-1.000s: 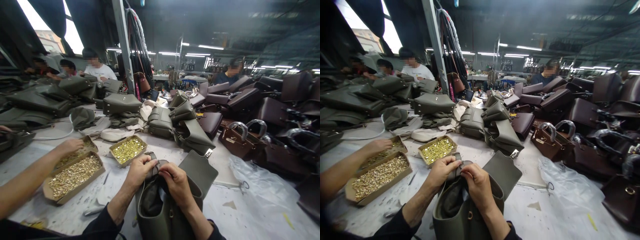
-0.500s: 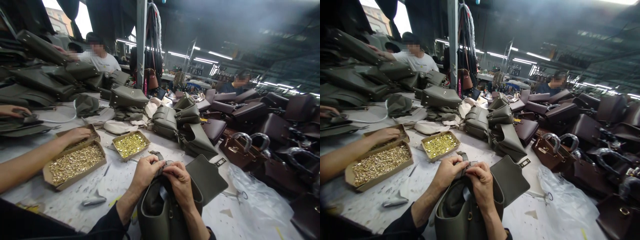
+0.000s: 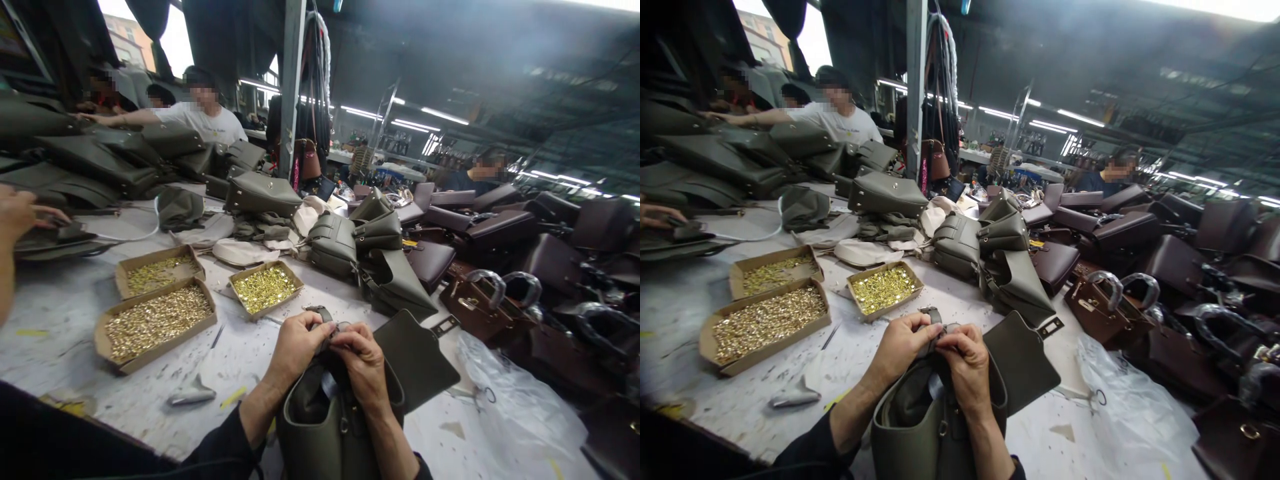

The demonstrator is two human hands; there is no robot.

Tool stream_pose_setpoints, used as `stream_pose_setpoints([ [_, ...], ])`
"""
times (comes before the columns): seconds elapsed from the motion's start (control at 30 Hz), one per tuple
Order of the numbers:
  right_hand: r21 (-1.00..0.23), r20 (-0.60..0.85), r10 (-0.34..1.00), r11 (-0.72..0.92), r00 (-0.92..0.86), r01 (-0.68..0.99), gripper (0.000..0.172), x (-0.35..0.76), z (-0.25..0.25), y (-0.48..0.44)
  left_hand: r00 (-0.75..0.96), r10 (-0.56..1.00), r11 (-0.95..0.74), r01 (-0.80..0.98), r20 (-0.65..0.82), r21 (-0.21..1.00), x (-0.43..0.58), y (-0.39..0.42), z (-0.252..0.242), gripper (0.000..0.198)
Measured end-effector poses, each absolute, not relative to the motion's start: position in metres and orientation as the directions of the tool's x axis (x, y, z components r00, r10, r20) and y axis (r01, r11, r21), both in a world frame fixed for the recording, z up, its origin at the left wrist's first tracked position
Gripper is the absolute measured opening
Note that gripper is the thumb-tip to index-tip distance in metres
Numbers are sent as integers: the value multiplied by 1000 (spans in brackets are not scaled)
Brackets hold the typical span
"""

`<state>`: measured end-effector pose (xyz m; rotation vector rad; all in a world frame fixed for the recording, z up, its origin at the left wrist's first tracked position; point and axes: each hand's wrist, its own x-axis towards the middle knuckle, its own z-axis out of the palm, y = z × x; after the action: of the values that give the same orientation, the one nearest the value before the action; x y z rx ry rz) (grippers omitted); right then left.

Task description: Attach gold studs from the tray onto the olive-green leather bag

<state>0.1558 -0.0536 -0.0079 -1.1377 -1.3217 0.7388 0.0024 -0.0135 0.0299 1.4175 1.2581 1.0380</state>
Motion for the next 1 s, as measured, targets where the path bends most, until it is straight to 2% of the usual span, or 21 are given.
stream_pose_setpoints([
  [0.37,-947,315,911,284,267,149,7,154,-14,-52,141,989,-55,152,33,987,5,-17,32,35],
  [0.67,-950,300,920,263,254,169,3,154,-9,-53,147,989,-42,130,23,991,4,-18,28,34],
  [1.0,-963,255,934,224,249,148,3,152,5,-49,185,982,-77,191,41,979,-3,-12,28,36],
])
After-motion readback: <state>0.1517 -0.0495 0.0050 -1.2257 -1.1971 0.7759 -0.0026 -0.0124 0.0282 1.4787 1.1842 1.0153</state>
